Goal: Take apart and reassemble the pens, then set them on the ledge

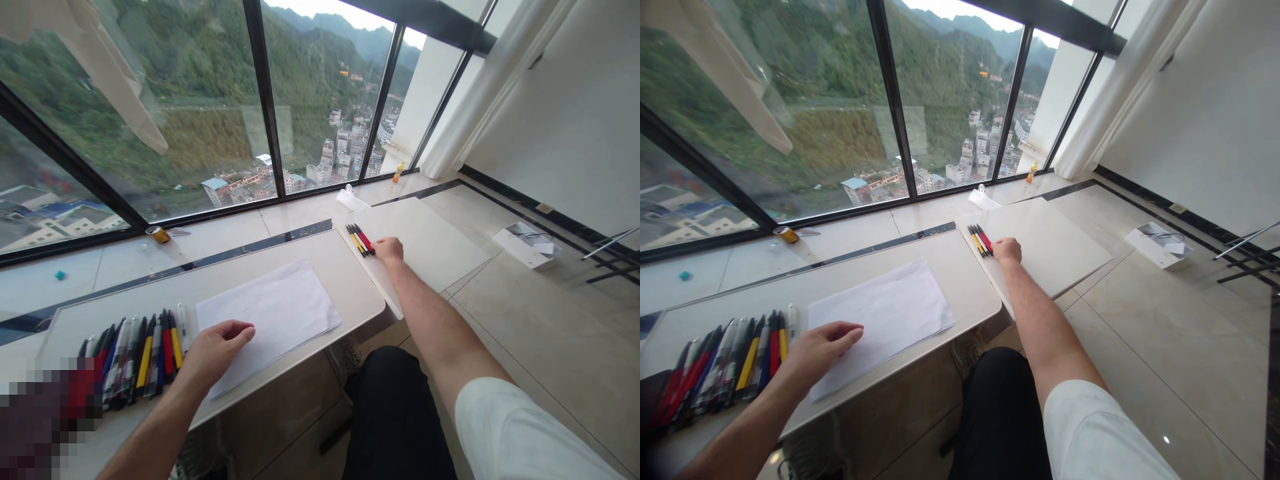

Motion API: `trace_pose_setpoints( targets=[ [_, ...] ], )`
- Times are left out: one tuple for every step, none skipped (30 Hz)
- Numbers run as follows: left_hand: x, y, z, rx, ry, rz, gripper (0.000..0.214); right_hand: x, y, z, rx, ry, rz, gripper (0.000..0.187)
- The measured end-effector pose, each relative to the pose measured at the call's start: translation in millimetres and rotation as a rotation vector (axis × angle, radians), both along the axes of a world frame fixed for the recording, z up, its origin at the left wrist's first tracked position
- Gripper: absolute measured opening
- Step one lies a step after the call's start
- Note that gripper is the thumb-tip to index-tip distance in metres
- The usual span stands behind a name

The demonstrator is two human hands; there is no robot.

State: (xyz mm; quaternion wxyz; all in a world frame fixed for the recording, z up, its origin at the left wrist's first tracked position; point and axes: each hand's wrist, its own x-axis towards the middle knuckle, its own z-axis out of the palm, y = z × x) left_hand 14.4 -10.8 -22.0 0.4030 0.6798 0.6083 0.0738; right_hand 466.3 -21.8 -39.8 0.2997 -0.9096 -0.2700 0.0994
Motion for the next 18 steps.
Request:
trace_pose_setpoints(
  targets=[
    [0.3,-0.4,0.6,0.001,-0.001,-0.001,0.043,0.0,-0.2,-0.4,-0.001,-0.006,0.004,0.02],
    [0.5,-0.8,1.2,0.002,-0.002,-0.004,0.043,-0.1,-0.6,-0.6,-0.002,-0.012,0.008,0.02],
    [0.8,-1.2,1.7,0.004,-0.003,-0.005,0.042,-0.2,-0.9,-0.6,-0.003,-0.017,0.011,0.019],
    [1.1,-1.6,2.1,0.007,-0.004,-0.005,0.042,-0.5,-1.3,-0.5,-0.004,-0.023,0.013,0.018],
    [1.4,-2.0,2.4,0.01,-0.005,-0.006,0.042,-0.9,-1.7,-0.2,-0.004,-0.03,0.014,0.018],
    [1.7,-2.4,2.5,0.013,-0.006,-0.009,0.041,-1.4,-2.2,0.1,-0.002,-0.038,0.013,0.018],
    [1.9,-2.7,2.5,0.016,-0.006,-0.009,0.041,-1.9,-2.5,0.4,0.002,-0.046,0.013,0.019],
    [2.1,-3.0,2.4,0.02,-0.003,-0.009,0.041,-2.4,-2.9,0.6,0.006,-0.053,0.013,0.02],
    [2.2,-3.3,2.3,0.024,0.001,-0.01,0.04,-2.9,-3.2,0.8,0.01,-0.06,0.014,0.021],
    [2.3,-3.5,2.3,0.028,0.007,-0.011,0.04,-3.3,-3.5,0.8,0.013,-0.066,0.017,0.021],
    [2.2,-3.8,2.2,0.031,0.012,-0.013,0.039,-3.6,-3.8,0.8,0.015,-0.071,0.022,0.021],
    [2.2,-4.1,2.3,0.033,0.015,-0.014,0.038,-3.8,-4.1,0.7,0.016,-0.075,0.028,0.02],
    [2.2,-4.4,2.6,0.035,0.015,-0.014,0.038,-3.8,-4.3,0.5,0.016,-0.077,0.036,0.02],
    [2.2,-4.7,2.9,0.036,0.014,-0.016,0.038,-3.6,-4.6,0.2,0.017,-0.076,0.044,0.019],
    [2.4,-5.0,3.4,0.038,0.012,-0.019,0.038,-3.2,-4.8,-0.3,0.017,-0.074,0.052,0.018],
    [2.7,-5.2,4.0,0.039,0.012,-0.02,0.038,-2.7,-4.9,-0.8,0.017,-0.07,0.06,0.018],
    [3.1,-5.3,4.6,0.04,0.012,-0.021,0.039,-2.0,-5.0,-1.6,0.018,-0.067,0.067,0.017],
    [3.5,-5.4,5.2,0.04,0.015,-0.02,0.039,-1.2,-5.0,-2.4,0.019,-0.066,0.074,0.017]
  ],
)
